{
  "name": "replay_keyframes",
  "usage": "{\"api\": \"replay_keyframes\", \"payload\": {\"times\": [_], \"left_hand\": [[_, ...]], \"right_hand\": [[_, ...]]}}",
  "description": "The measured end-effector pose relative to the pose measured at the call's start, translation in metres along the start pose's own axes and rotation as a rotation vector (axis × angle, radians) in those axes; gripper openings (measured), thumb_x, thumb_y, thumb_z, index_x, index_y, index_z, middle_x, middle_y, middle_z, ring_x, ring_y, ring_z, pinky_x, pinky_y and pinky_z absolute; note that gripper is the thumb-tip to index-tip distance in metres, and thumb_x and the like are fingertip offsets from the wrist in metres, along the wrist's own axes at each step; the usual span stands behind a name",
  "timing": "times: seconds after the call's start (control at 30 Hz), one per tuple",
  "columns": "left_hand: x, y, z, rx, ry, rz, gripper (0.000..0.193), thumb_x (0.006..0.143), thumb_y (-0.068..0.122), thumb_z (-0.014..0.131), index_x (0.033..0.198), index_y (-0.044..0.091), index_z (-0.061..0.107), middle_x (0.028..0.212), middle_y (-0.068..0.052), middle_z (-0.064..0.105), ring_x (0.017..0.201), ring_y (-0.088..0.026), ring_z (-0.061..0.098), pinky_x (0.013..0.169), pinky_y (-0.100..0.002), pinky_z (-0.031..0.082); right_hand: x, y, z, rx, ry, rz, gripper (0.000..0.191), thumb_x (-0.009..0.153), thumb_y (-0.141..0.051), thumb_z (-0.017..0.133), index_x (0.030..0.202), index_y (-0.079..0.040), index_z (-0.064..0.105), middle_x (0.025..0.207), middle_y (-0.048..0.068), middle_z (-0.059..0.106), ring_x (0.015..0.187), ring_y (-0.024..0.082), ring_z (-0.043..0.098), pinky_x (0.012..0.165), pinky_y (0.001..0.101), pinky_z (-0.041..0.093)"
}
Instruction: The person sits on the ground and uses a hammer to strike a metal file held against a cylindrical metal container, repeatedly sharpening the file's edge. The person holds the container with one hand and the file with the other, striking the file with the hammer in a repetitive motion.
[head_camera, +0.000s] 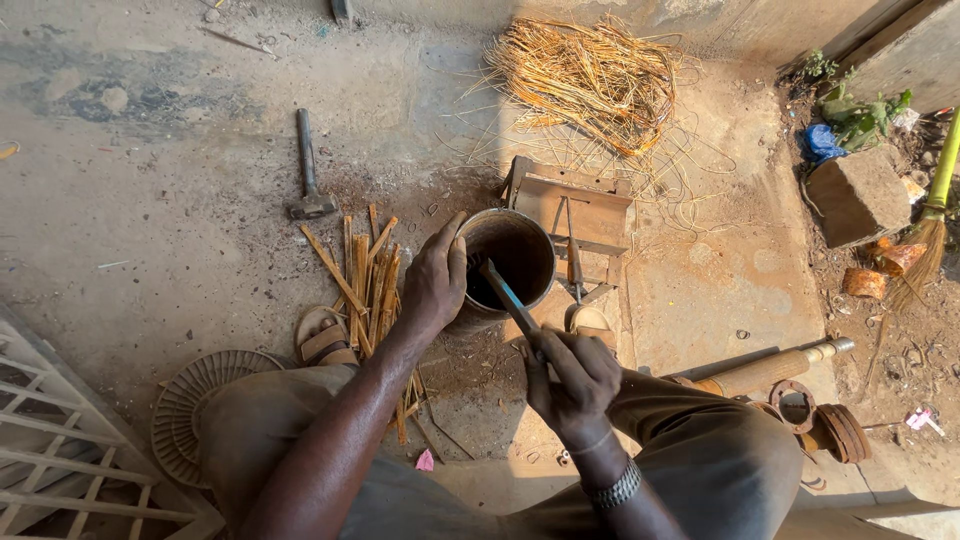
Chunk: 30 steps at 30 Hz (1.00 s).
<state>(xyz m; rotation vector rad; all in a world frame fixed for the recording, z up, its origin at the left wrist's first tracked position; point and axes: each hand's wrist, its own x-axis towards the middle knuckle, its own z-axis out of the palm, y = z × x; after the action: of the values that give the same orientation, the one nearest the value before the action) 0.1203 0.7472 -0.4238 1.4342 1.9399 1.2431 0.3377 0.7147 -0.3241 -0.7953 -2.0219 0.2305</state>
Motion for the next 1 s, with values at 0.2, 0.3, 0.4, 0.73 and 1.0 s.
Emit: {"api": "replay_keyframes", "payload": {"times": [0.2,0.3,0.4,0.73,1.0], "left_hand": [[-0.003,-0.001,0.001,-0.002,-0.028,-0.019,0.050,0.110,0.028,0.038,0.151,-0.001,0.044,0.138,-0.028,0.060,0.127,-0.040,0.062,0.106,-0.049,0.052],[-0.001,-0.001,-0.001,-0.008,-0.015,0.005,0.050,0.111,0.027,0.038,0.151,-0.001,0.044,0.139,-0.028,0.060,0.128,-0.040,0.061,0.107,-0.050,0.051],[0.000,0.000,-0.001,-0.002,-0.027,-0.032,0.051,0.109,0.026,0.038,0.152,0.000,0.043,0.138,-0.028,0.060,0.126,-0.039,0.063,0.106,-0.049,0.053],[-0.001,0.000,0.000,-0.009,-0.004,0.033,0.049,0.111,0.027,0.039,0.151,-0.002,0.044,0.141,-0.028,0.059,0.129,-0.040,0.061,0.108,-0.049,0.051],[-0.006,0.008,-0.001,-0.030,-0.040,-0.054,0.051,0.109,0.027,0.039,0.151,0.000,0.044,0.139,-0.027,0.059,0.127,-0.038,0.062,0.104,-0.047,0.052]], "right_hand": [[0.000,-0.005,-0.003,-0.032,-0.065,0.000,0.020,0.085,-0.006,0.081,0.105,-0.006,0.077,0.090,0.006,0.075,0.069,0.018,0.063,0.062,0.0317,0.048],[-0.001,-0.005,-0.009,-0.013,0.009,-0.044,0.018,0.088,-0.009,0.080,0.104,-0.009,0.073,0.095,0.005,0.073,0.074,0.017,0.066,0.065,0.0315,0.049],[0.003,-0.002,-0.005,-0.026,-0.009,-0.015,0.018,0.086,-0.010,0.081,0.103,-0.007,0.074,0.092,0.005,0.073,0.073,0.019,0.066,0.065,0.0318,0.049],[-0.008,0.004,-0.010,0.028,0.079,-0.058,0.015,0.091,-0.013,0.078,0.104,-0.011,0.072,0.098,0.004,0.074,0.080,0.017,0.070,0.070,0.0309,0.052],[-0.006,0.005,-0.005,0.048,-0.049,0.098,0.016,0.087,-0.006,0.079,0.103,-0.006,0.075,0.098,0.008,0.077,0.079,0.020,0.071,0.070,0.0321,0.052]]}}
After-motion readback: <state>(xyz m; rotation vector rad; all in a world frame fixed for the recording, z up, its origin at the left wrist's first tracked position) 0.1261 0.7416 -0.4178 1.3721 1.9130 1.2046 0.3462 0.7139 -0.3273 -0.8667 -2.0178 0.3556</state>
